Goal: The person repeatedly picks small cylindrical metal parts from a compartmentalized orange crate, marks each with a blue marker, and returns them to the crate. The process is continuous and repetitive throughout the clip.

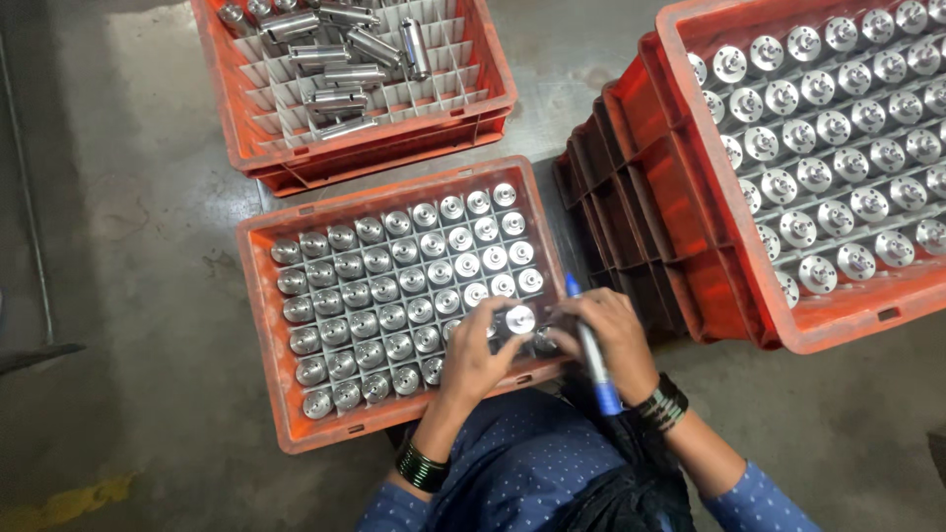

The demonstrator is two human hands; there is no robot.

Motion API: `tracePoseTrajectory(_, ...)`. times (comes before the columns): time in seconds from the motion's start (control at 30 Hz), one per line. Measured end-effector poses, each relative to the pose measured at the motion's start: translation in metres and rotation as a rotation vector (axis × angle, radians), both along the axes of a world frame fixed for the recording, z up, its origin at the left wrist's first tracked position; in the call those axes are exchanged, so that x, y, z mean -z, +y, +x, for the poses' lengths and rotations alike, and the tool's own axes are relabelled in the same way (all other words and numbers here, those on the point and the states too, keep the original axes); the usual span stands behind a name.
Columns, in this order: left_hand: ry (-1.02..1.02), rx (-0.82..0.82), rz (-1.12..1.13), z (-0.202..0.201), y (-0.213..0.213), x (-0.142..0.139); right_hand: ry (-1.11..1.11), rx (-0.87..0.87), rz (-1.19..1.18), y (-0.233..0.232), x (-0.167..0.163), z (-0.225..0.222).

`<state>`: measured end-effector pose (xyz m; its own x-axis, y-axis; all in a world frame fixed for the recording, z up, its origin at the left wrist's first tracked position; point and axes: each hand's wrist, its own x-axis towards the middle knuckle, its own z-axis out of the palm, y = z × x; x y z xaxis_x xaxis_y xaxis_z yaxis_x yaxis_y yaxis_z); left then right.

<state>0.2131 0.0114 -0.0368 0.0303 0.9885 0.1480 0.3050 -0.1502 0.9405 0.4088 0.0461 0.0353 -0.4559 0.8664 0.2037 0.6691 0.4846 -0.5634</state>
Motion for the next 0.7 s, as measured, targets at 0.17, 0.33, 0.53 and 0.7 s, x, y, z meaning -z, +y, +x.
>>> tracePoseTrajectory(0.17,0.104,0.055,0.003,0.009,0.006,0.009,-0.310,-0.246,0.014,0.018,-0.005,-0.008)
tracePoseTrajectory(0.33,-0.134,0.027,-0.100,0.003,0.015,0.015,-0.477,-0.331,0.049,0.024,-0.008,-0.019)
tracePoseTrajectory(0.53,0.076,0.087,-0.027,-0.011,0.010,0.009,-0.350,-0.364,-0.049,0.032,-0.010,-0.023)
tracePoseTrajectory(0.7,0.331,0.168,0.138,-0.009,0.010,0.004,-0.206,-0.319,-0.110,0.032,-0.010,-0.018)
